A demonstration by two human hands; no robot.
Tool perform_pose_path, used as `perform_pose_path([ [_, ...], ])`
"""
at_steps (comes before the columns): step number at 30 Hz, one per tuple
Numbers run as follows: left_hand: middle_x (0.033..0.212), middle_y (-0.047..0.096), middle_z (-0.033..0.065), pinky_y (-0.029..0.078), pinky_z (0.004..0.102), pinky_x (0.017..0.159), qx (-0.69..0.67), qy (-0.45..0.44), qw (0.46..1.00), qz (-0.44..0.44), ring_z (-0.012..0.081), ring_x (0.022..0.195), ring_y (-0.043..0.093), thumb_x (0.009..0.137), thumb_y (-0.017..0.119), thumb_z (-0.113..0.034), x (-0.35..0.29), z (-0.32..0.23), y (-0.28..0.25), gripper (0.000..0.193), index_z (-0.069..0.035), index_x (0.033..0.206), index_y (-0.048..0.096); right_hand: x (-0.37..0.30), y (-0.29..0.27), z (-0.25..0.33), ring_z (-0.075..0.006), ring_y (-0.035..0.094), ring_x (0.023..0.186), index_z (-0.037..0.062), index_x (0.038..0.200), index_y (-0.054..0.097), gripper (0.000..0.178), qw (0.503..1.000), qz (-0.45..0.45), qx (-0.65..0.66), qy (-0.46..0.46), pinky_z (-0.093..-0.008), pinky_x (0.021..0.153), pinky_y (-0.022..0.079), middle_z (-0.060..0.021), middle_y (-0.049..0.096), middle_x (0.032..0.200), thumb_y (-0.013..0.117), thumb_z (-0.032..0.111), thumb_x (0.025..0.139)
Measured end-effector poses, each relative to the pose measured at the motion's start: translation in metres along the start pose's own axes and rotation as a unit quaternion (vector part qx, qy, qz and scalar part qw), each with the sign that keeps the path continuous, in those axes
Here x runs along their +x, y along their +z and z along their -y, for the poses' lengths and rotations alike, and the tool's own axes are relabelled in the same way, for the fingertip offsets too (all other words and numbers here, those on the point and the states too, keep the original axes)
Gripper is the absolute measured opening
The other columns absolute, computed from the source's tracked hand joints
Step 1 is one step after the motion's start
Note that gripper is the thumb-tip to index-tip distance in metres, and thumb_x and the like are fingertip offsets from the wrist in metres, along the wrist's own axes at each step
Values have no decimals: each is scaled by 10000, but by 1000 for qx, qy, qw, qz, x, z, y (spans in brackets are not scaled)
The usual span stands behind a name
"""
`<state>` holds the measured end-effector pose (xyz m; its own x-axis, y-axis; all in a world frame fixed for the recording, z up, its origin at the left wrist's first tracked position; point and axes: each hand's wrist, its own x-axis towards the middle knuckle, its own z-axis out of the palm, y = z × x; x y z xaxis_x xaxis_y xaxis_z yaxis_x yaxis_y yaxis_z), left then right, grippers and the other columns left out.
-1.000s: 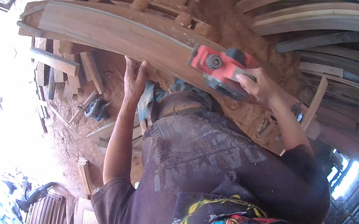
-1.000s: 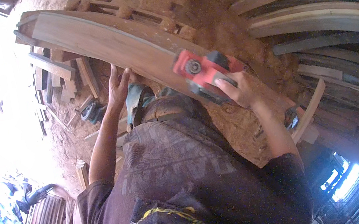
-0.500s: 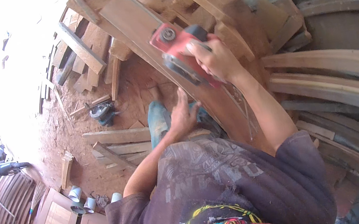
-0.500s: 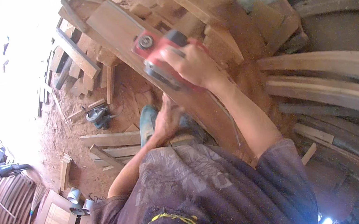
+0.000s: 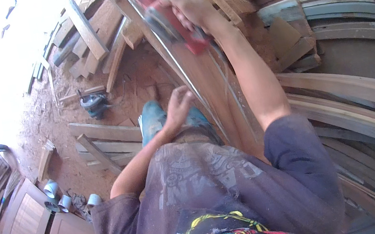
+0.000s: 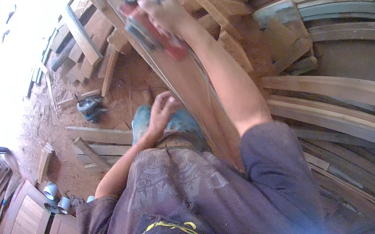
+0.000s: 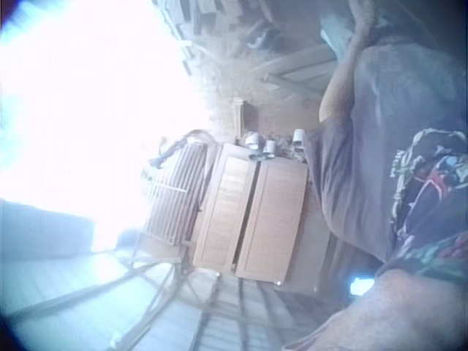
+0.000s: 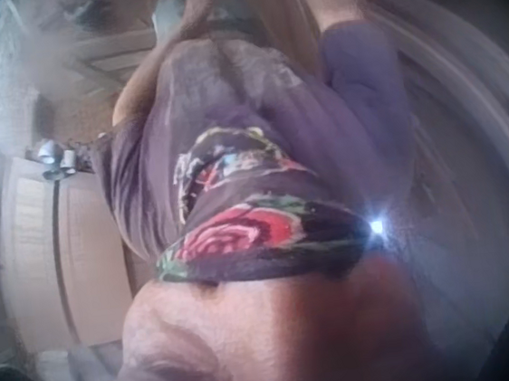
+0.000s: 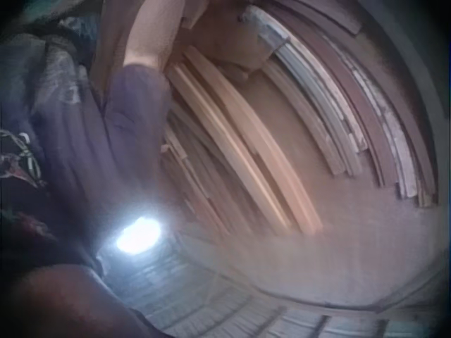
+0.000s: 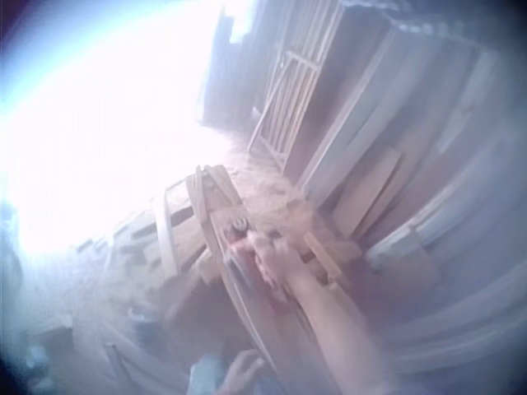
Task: The person sands a long wooden plank using a handheld electric sander. They repeatedly move the sander along the plank's length, flip the plank to sand the other side, and continue sanding until the clip ends.
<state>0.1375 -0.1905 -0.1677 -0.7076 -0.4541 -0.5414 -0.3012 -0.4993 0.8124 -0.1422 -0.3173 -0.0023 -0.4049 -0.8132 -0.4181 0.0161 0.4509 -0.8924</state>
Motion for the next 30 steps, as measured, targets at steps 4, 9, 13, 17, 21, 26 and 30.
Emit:
perform_pose_path([
  [4,1233,727,92,555,389,997,-175,-72,981,39,201,1111,697,1117,587,-292,5,-3,1,394,-16,1395,630,-178,-10,-74,-116,511,485,96,813,666,494,994,-56,-85,-43,-321,483,409,12,530,579,561,515,1052],
  [9,1341,712,52,478,419,1063,-208,-138,967,41,218,1270,634,1133,485,-355,6,-7,0,435,-71,1417,653,-413,-22,-154,-80,510,529,60,724,613,425,982,-97,-84,138,-295,504,372,20,553,596,569,330,1049],
  [13,1364,703,69,421,442,1085,-266,-139,950,86,207,1307,593,1140,457,-344,15,2,-3,438,-62,1395,675,-448,-22,-166,-84,515,540,43,721,619,415,970,-124,-77,195,-293,504,372,7,563,607,563,300,1042],
  [17,1396,689,62,425,440,1109,-255,-144,950,107,219,1322,588,1131,470,-332,16,6,-6,440,-60,1422,657,-371,-9,-136,-69,503,537,45,735,613,424,982,-113,-47,144,-270,495,366,20,556,630,592,327,1051],
  [21,1416,679,37,454,440,1126,-198,-145,962,118,223,1325,597,1120,510,-310,11,-5,-6,427,-64,1438,652,-261,0,-105,-59,495,500,81,723,602,472,988,-99,-11,122,-259,450,354,37,534,612,588,400,1070],
  [26,1436,679,69,435,487,1179,-166,-122,970,130,239,1380,570,1119,559,-368,5,-1,-16,449,-55,1414,688,-82,21,-25,-82,510,464,85,767,664,493,996,-65,-22,64,-268,427,381,22,545,605,631,513,1011],
  [30,1444,676,75,443,466,1163,-63,-137,978,142,227,1383,562,1119,564,-400,2,-34,-14,477,-60,1432,683,83,9,42,-95,477,485,107,1027,802,496,1000,26,-16,2,-293,452,384,8,528,662,580,550,1015],
])
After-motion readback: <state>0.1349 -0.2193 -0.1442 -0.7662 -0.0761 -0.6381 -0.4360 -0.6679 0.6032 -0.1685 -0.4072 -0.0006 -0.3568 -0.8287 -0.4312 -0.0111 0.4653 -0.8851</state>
